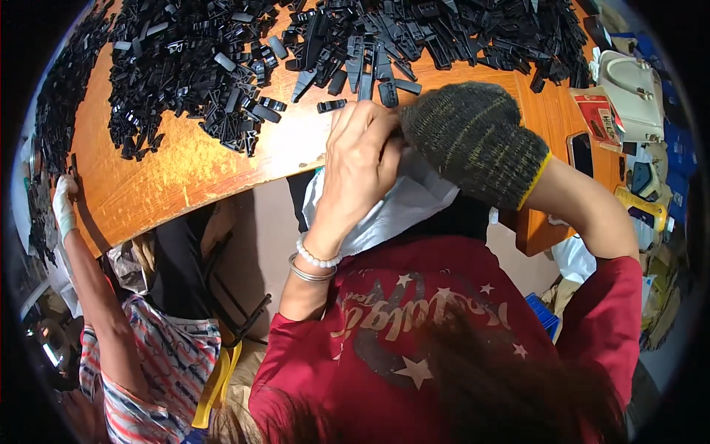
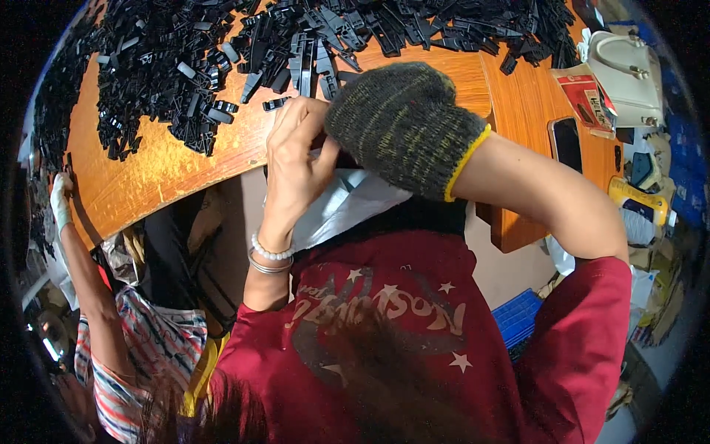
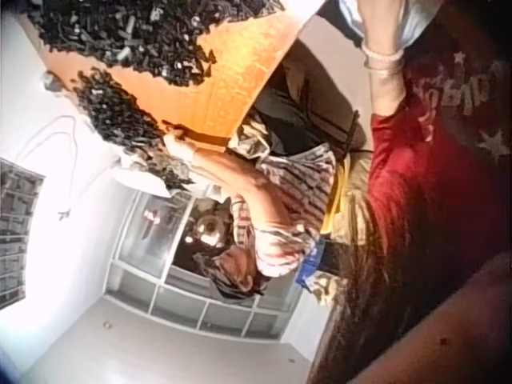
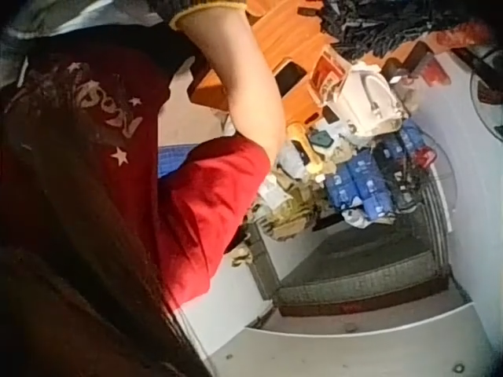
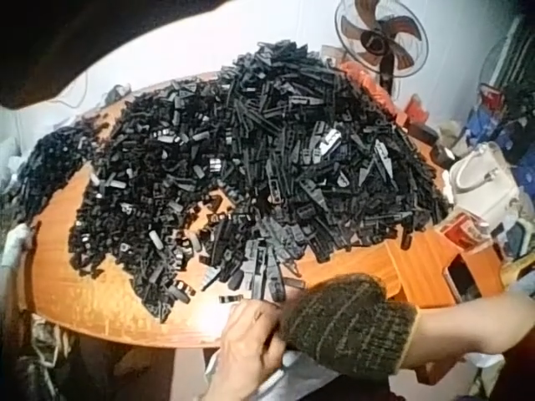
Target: Assembling small black plastic components by snapping pieces together at a workbench.
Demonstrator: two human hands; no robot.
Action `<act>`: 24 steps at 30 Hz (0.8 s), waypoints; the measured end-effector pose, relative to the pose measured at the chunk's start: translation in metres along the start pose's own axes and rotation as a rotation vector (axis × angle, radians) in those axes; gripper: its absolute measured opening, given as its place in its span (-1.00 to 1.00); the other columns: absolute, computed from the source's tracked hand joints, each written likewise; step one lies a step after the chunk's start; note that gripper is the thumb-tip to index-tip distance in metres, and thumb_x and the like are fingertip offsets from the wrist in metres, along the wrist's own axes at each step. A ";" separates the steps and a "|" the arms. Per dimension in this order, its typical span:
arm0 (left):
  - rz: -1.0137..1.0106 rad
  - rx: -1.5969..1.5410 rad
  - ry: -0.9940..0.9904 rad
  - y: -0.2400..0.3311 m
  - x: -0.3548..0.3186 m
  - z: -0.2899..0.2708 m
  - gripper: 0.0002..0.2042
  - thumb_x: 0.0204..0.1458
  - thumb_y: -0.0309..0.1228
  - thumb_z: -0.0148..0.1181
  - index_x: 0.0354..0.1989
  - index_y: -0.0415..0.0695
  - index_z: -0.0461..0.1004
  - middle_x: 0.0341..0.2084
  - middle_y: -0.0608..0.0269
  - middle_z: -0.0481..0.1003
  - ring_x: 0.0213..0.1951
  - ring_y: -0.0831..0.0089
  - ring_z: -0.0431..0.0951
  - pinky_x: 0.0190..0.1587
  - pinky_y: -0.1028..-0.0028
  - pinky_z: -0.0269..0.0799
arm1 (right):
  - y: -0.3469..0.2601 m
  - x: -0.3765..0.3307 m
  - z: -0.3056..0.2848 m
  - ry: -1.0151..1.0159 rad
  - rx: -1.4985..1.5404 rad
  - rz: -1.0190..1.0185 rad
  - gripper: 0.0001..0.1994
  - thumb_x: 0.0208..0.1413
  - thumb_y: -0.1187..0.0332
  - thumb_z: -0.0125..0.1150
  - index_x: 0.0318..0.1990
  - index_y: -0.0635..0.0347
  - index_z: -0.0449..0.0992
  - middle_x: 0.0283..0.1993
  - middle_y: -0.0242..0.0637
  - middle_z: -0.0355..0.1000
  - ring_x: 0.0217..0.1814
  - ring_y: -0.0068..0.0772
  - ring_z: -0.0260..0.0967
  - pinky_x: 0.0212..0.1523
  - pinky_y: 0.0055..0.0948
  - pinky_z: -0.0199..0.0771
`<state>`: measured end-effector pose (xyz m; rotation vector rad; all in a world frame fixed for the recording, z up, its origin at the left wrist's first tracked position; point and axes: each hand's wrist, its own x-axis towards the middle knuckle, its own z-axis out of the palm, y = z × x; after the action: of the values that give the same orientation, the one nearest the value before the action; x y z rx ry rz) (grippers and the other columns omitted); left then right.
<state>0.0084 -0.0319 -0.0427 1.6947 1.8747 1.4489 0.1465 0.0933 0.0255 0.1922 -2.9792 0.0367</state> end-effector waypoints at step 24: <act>-0.796 -0.932 -0.186 0.036 -0.019 -0.008 -0.82 0.10 -0.46 0.22 -0.25 -0.35 0.51 -0.60 0.15 0.53 -0.68 0.51 0.50 -0.63 0.62 0.40 | -0.044 -0.057 0.021 0.365 1.119 0.776 -0.71 0.09 0.53 0.17 0.00 0.20 0.53 -0.07 -0.25 0.52 -0.14 -0.40 0.49 -0.07 -0.41 0.48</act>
<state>0.0307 -0.0584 -0.0195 0.5251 1.1904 1.3723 0.2046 0.0558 -0.0033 -0.7534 -2.1407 1.5740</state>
